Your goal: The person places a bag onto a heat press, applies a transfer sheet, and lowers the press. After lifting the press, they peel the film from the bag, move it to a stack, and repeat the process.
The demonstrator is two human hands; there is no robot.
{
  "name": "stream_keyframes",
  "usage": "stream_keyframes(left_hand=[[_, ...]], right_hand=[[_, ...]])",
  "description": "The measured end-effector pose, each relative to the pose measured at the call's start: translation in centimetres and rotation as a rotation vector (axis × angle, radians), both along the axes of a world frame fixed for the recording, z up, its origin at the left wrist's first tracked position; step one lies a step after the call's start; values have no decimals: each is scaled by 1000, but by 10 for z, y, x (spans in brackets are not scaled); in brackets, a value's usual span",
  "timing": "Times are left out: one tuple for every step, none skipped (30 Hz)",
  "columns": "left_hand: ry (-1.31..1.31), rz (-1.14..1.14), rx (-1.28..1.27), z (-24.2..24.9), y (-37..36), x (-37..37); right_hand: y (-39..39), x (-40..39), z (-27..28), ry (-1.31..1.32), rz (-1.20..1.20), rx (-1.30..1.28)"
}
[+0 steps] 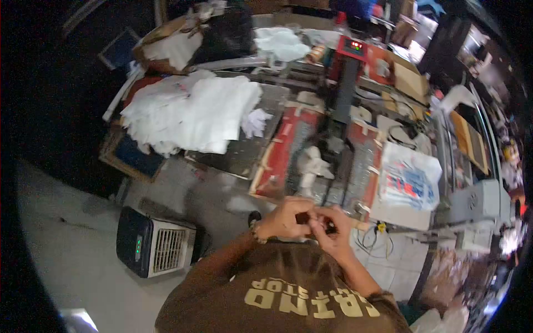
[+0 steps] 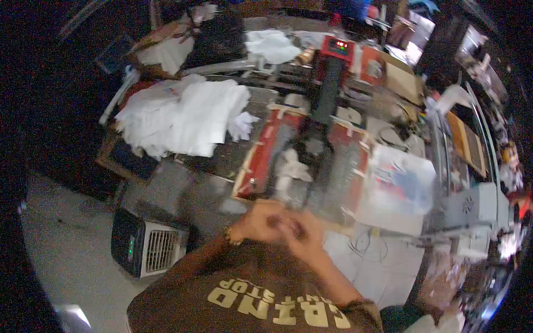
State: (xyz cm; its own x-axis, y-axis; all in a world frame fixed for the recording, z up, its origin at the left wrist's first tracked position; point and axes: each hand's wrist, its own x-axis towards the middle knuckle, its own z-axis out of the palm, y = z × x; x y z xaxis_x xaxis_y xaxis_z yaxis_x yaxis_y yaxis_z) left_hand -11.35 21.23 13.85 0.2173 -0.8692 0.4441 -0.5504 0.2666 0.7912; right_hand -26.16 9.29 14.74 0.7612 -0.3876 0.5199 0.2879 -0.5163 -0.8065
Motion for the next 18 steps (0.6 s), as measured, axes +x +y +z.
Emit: stream_keyframes(left_hand=[[-11,34,-2,2,4,23],[25,122,39,3,10,46],[64,208,79,5,15,72],[220,298,136,-1,22,109],[380,381,191,-14,31,155],[184,464,197,-29,44,208],[-12,543,200,-47,63,267],[-68,632,254,-72,85,328],[-123,717,311,-92,109,384],[-303,811,355,-102,137,431],[-485,898,397,-104,161,475],[-560,993,482,-93,178,510],[-629,1085,574,-82,192,536],[-680,1124,617,-72,204,560],[-735,1157,658,-65,212,587],[-732,1146,657,-67,220,622],[-688,1131,630,-74,225,657],[-643,1114,603,-80,228,685]], right_hand=[[1,2,3,103,-41,26],[5,5,12,256,-37,102],[6,7,19,413,-36,175],[2,9,14,492,1,2],[0,10,8,568,31,-172],[6,15,12,624,-6,-171],[12,21,20,680,-46,-172],[16,27,25,769,-88,-58],[20,32,29,860,-132,60],[22,36,30,922,-152,-2],[23,40,30,982,-176,-64],[25,45,26,984,-179,-68],[28,45,23,1007,-273,-60],[30,46,19,1030,-366,-52],[31,48,14,1038,-372,-51],[33,49,6,1003,-437,-76],[35,49,1,969,-505,-100],[34,48,-1,987,-527,-40]])
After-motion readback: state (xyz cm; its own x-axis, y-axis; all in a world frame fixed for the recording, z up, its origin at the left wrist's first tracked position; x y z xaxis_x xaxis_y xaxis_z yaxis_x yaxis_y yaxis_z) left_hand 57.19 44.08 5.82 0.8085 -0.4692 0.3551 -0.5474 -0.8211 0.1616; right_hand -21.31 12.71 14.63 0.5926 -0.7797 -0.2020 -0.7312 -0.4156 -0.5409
